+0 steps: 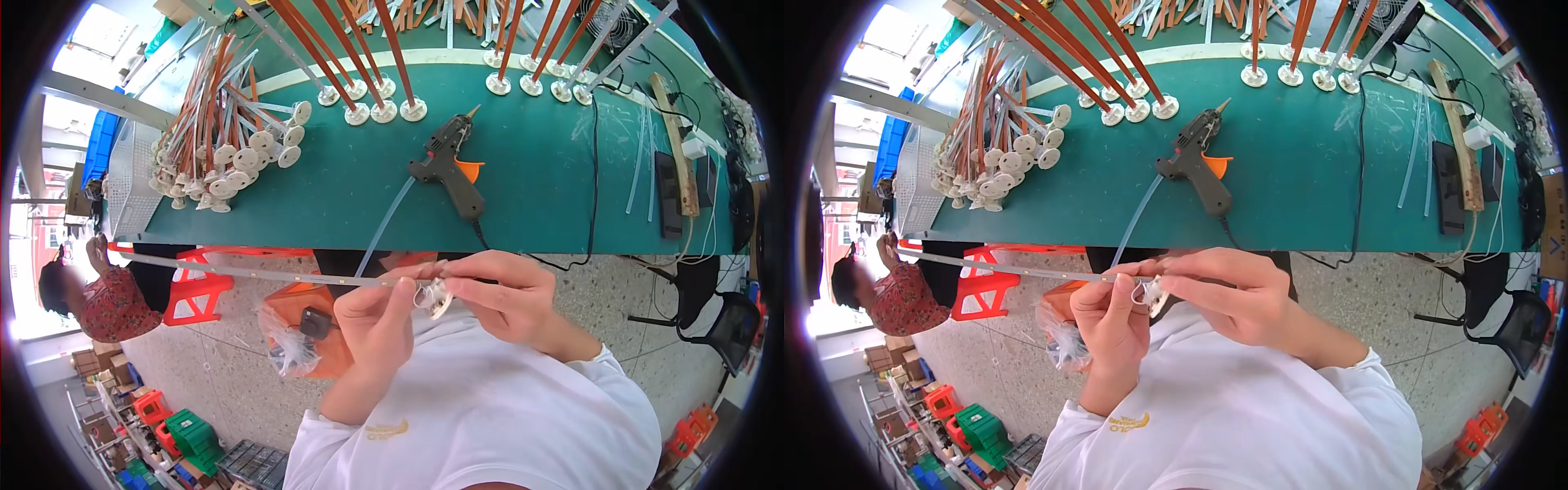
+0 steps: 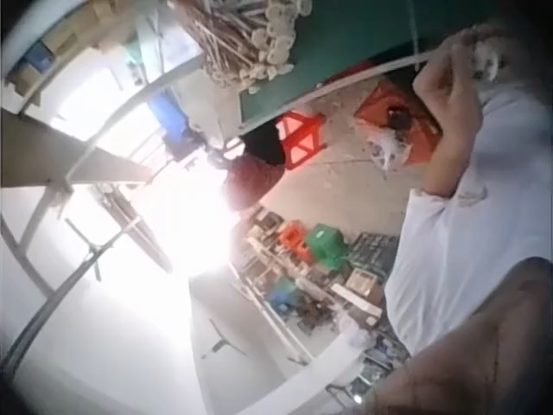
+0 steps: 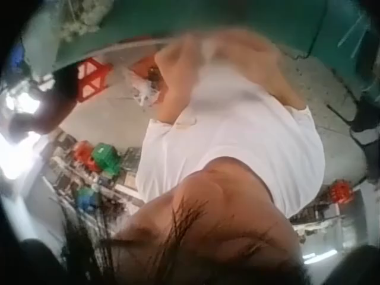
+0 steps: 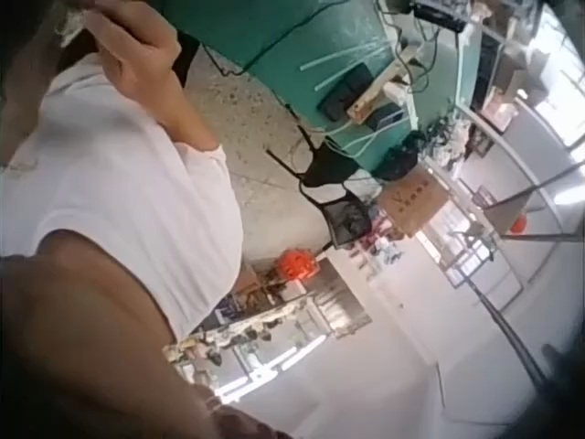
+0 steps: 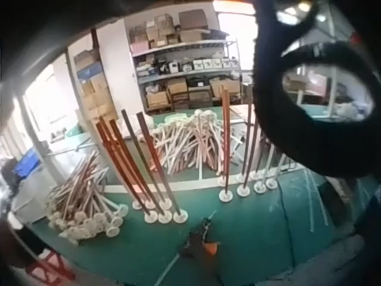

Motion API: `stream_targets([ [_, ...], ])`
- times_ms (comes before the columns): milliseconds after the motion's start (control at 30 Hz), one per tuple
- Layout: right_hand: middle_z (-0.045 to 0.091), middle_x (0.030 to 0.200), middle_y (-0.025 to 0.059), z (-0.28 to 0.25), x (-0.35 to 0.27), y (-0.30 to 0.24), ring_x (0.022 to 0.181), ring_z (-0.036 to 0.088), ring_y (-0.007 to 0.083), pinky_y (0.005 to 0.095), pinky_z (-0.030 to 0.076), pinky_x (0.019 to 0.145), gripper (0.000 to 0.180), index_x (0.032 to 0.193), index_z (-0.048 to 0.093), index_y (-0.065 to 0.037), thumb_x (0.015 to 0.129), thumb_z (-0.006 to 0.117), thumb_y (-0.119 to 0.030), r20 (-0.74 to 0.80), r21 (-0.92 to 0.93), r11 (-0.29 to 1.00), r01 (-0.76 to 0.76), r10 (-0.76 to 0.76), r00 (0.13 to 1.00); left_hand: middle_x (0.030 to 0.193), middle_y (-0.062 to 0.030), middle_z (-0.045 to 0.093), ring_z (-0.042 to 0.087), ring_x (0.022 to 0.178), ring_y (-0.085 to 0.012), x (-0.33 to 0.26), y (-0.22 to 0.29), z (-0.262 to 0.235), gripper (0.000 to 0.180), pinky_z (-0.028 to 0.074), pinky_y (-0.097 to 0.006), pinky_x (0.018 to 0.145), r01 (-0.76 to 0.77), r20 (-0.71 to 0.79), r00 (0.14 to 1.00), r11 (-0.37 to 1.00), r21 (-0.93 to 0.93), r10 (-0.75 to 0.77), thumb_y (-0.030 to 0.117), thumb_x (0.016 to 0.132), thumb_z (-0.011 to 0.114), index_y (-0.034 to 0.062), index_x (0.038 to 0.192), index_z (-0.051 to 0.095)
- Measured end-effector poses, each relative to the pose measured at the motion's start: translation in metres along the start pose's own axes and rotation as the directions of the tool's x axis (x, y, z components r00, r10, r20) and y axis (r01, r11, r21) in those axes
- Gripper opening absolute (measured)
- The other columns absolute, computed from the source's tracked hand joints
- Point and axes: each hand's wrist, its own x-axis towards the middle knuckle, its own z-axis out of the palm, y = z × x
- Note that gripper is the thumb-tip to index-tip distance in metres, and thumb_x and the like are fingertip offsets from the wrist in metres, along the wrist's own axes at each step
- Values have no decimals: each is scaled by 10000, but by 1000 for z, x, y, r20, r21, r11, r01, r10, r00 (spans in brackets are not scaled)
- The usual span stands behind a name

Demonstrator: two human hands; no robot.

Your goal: Gluing components including an LED strip and a circular base onto a rod using a hot glue gun.

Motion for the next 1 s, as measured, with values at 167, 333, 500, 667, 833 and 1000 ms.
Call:
stream_targets([
  [167,693,1075,216,30,1,-3,926,733,341,367,631,769,416,1121,668,74,712,715,133,-158,-398,914,77,-151,976,1116,-241,710,694,1069,-357,-1,-11,17,173,549,-432,975,-155,-254,955,988,20,155,-64,978,565,-113,1088,690],
  [333,695,1089,230,39,9,-2,915,738,342,361,636,758,471,1144,658,70,690,785,63,-181,-297,955,24,-81,980,1093,-237,712,697,1048,-334,5,-9,7,167,559,-400,953,-95,-291,949,990,104,122,-24,999,559,-120,1058,681],
  [500,702,1104,229,44,10,-6,938,740,331,345,634,765,585,1159,647,61,648,909,-51,-204,-298,954,-14,-50,978,1066,-227,718,703,1023,-320,4,-8,5,182,556,-416,974,-112,-239,955,958,265,178,23,1016,561,-110,1043,682],
  [667,699,1127,232,38,5,0,974,737,321,345,634,796,614,1192,625,64,671,925,-64,-167,-240,970,-36,-4,986,1071,-208,722,709,999,-303,5,-10,1,183,476,-552,1073,-159,-235,952,972,175,198,35,1021,552,-84,1033,690],
  [833,693,1144,234,39,-3,3,1013,730,315,354,634,828,629,1223,611,52,694,926,-74,-219,-55,991,-120,105,970,1048,-256,721,694,1055,-355,7,-1,0,181,467,-580,1074,-145,-196,970,989,15,145,-80,982,511,-124,995,686],
  [1000,688,1164,236,34,0,5,1031,724,332,370,635,837,646,1250,622,37,692,924,-82,-153,-142,987,-79,57,987,1038,-242,724,702,1020,-332,8,-3,-2,186,450,-605,1090,-148,-186,971,989,15,148,-68,986,510,-123,992,688],
])
